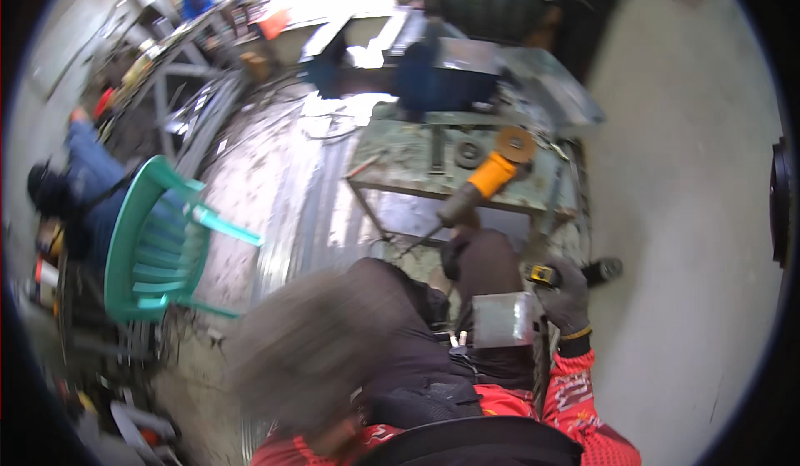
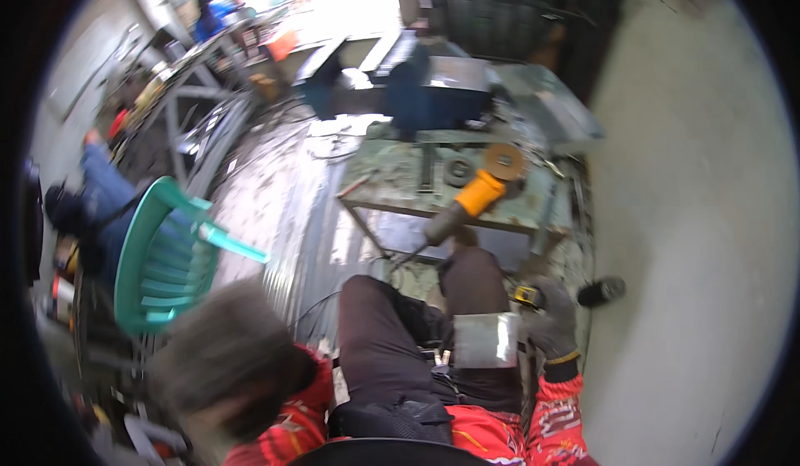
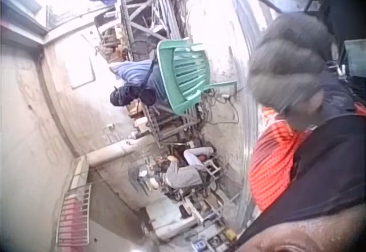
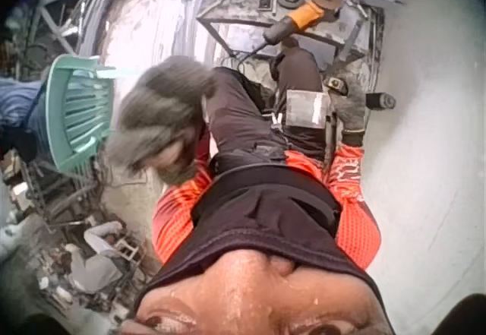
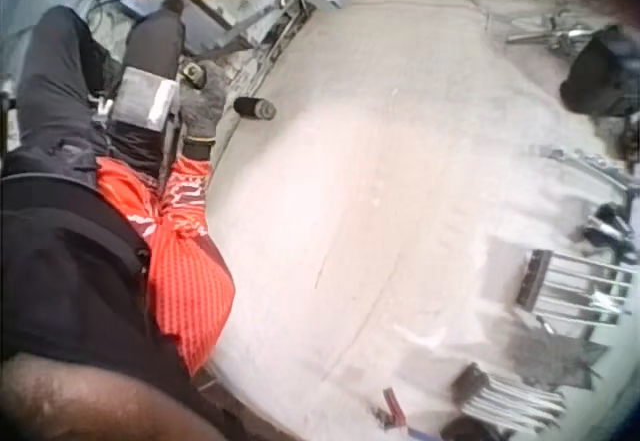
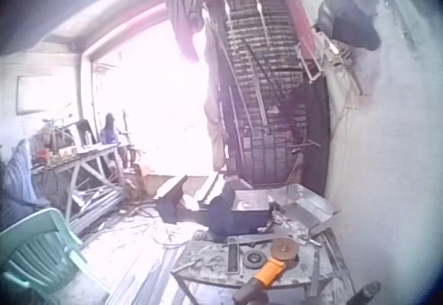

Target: Measure and mark small metal plates using a tape measure and a marker in a workshop environment.

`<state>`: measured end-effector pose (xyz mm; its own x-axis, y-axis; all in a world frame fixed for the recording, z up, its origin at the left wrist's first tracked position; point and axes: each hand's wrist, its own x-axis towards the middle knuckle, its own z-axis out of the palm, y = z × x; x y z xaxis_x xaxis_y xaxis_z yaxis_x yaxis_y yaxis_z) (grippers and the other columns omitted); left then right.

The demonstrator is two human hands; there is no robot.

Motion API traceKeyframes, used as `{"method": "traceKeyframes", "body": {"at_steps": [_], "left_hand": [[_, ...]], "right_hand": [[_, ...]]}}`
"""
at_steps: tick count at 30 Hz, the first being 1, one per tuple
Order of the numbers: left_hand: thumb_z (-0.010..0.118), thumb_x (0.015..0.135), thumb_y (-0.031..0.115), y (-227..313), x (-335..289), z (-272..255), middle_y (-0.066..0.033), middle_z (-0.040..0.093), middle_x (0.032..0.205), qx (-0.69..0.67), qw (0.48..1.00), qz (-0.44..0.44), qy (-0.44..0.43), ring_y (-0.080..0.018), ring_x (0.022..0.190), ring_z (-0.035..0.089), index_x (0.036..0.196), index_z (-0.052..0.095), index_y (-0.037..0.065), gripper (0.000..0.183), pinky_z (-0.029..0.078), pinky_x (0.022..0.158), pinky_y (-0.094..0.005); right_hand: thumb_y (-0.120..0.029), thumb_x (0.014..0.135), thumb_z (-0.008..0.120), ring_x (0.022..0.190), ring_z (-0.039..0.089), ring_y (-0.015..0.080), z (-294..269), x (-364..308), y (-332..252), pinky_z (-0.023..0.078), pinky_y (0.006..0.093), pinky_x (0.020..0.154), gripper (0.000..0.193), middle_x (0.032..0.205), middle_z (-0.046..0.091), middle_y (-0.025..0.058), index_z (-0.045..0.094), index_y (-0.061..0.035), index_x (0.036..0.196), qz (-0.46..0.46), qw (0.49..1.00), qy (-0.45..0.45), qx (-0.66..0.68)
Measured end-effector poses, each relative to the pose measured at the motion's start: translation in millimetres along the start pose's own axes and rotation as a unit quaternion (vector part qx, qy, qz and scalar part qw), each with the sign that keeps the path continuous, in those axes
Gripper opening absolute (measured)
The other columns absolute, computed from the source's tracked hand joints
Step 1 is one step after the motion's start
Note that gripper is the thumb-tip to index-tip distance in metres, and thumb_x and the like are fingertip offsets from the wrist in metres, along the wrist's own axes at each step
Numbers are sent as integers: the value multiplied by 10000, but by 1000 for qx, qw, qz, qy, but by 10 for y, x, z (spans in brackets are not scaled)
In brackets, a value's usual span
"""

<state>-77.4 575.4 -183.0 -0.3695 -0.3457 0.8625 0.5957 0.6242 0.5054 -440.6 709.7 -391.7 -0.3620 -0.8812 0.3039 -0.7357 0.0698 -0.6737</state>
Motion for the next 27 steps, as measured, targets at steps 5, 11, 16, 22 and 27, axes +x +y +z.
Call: {"method": "traceKeyframes", "body": {"at_steps": [5,11,16,22,27], "left_hand": [[886,694,336,-958,-557,900,-238,543,1371,333,862,-174,-340,-400,1293,524,1467,542,78,884,406,1098,-596],[882,638,359,-1293,-1283,1141,-229,514,1404,367,807,-240,-395,-399,1332,497,1547,463,104,1033,391,1100,-614],[894,618,374,-1352,-1403,1261,-219,532,1358,363,813,-227,-395,-400,1273,529,1559,443,97,1079,400,1079,-617],[856,629,304,-1356,-1430,1268,-234,552,1317,364,817,-243,-376,-398,1193,571,1558,456,95,1032,443,1026,-573],[806,619,261,-1364,-1469,1334,-238,565,1300,376,821,-242,-356,-404,1167,579,1568,452,109,1024,469,983,-539]], "right_hand": [[14,697,783,909,672,324,-18,-30,87,539,399,826,380,962,646,138,652,-41,1050,-22,1000,20,7],[30,697,781,905,671,294,-8,-104,172,543,381,835,397,962,635,124,641,-38,1062,16,1000,11,10],[39,694,786,923,690,268,22,-119,185,551,361,847,425,980,649,113,649,-39,1088,34,999,6,12],[43,697,787,944,693,262,23,-131,242,551,365,863,424,1001,663,118,649,-37,1090,3,1000,15,5],[49,711,796,952,678,217,116,-165,447,546,350,883,425,1018,669,96,644,-36,1099,20,1000,-5,6]]}}
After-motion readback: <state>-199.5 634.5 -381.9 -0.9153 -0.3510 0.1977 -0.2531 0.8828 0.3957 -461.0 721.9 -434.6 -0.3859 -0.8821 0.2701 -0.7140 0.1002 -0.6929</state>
